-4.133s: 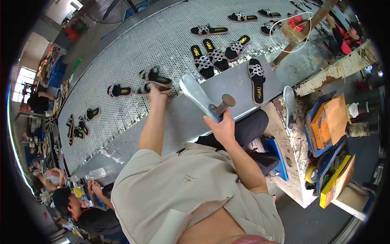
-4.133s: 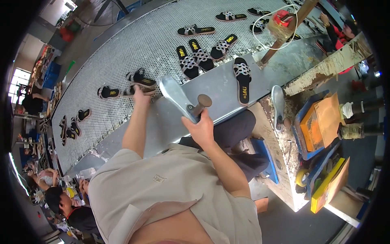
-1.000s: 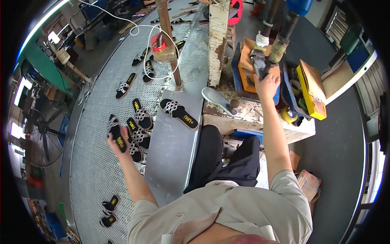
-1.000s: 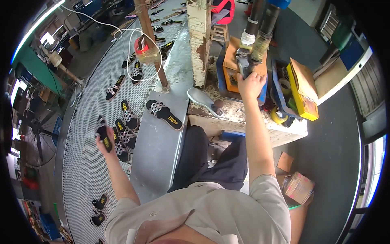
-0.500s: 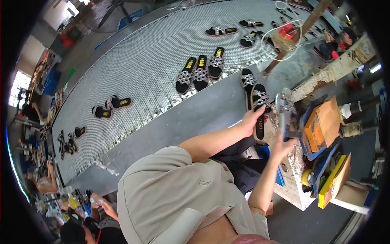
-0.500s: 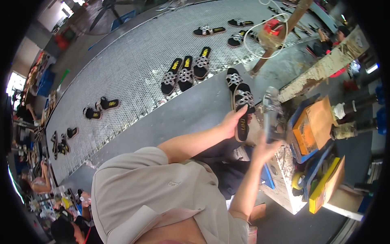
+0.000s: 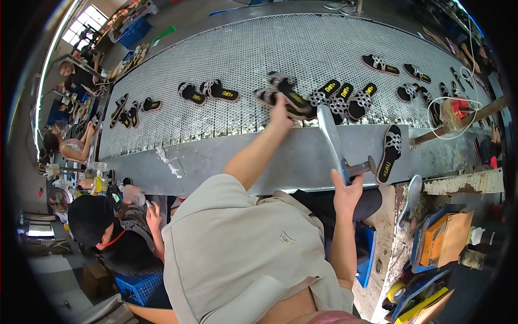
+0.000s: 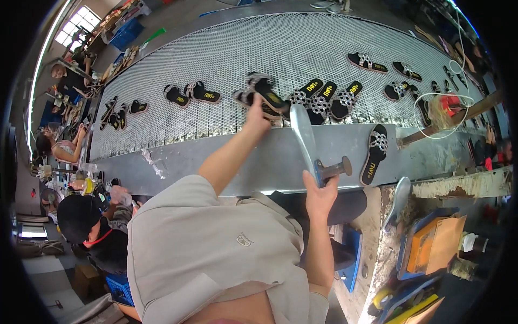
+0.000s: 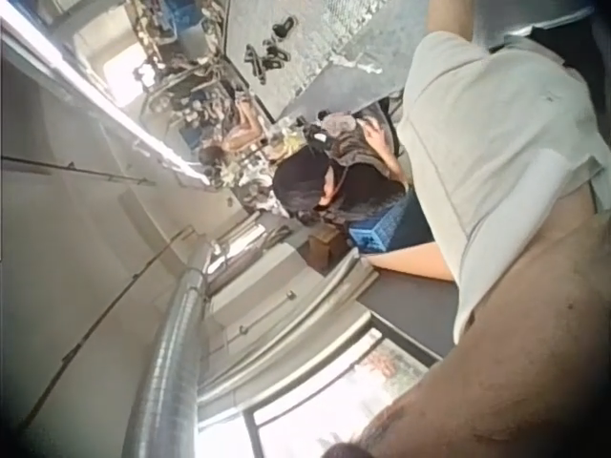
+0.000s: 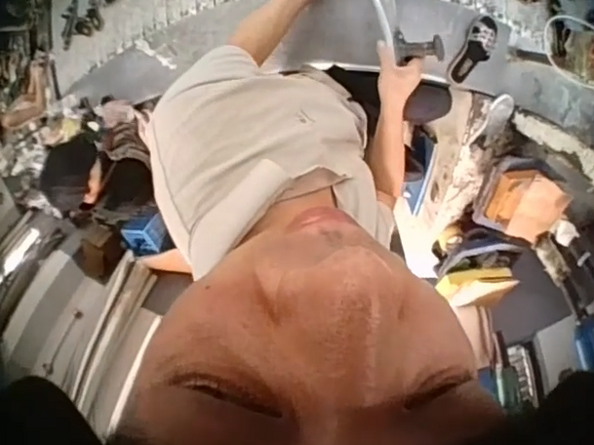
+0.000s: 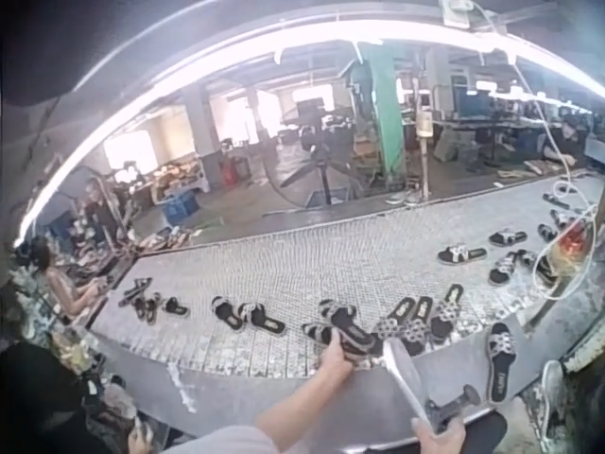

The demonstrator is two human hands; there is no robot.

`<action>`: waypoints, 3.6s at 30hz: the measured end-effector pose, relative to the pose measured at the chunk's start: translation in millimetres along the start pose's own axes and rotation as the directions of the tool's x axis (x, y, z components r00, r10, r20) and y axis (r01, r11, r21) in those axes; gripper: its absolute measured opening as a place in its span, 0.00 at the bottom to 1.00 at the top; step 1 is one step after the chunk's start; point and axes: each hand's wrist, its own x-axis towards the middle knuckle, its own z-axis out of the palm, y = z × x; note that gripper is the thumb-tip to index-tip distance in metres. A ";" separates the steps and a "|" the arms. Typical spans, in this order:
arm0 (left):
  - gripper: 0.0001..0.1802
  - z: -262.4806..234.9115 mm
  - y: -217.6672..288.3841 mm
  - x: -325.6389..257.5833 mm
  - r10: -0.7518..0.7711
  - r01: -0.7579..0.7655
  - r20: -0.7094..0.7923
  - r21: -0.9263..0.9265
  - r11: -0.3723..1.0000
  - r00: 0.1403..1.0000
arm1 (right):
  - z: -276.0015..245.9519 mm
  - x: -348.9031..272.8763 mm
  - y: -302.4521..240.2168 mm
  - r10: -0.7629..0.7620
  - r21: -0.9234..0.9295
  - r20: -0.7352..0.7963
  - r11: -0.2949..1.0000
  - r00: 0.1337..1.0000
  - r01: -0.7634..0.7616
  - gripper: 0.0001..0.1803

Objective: Buff the edges and soles of sandals using a stationary buffing machine in a factory setting.

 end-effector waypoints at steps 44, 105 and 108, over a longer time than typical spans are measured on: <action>0.63 54.2 -63.1 147.6 0.127 -0.315 0.700 0.467 -0.827 0.703 | -376.2 126.3 114.5 -0.432 -0.543 -0.834 0.537 0.342 -0.645 0.30; 0.52 91.6 -12.0 189.8 0.379 0.233 -0.133 0.944 -0.234 0.916 | -324.1 95.2 81.6 -0.646 -0.641 -0.736 0.572 0.201 -0.512 0.38; 0.41 92.2 -12.0 195.7 0.351 0.099 -0.056 0.990 -0.104 0.935 | -382.2 106.9 101.2 -0.377 -0.476 -0.867 0.432 0.327 -0.766 0.44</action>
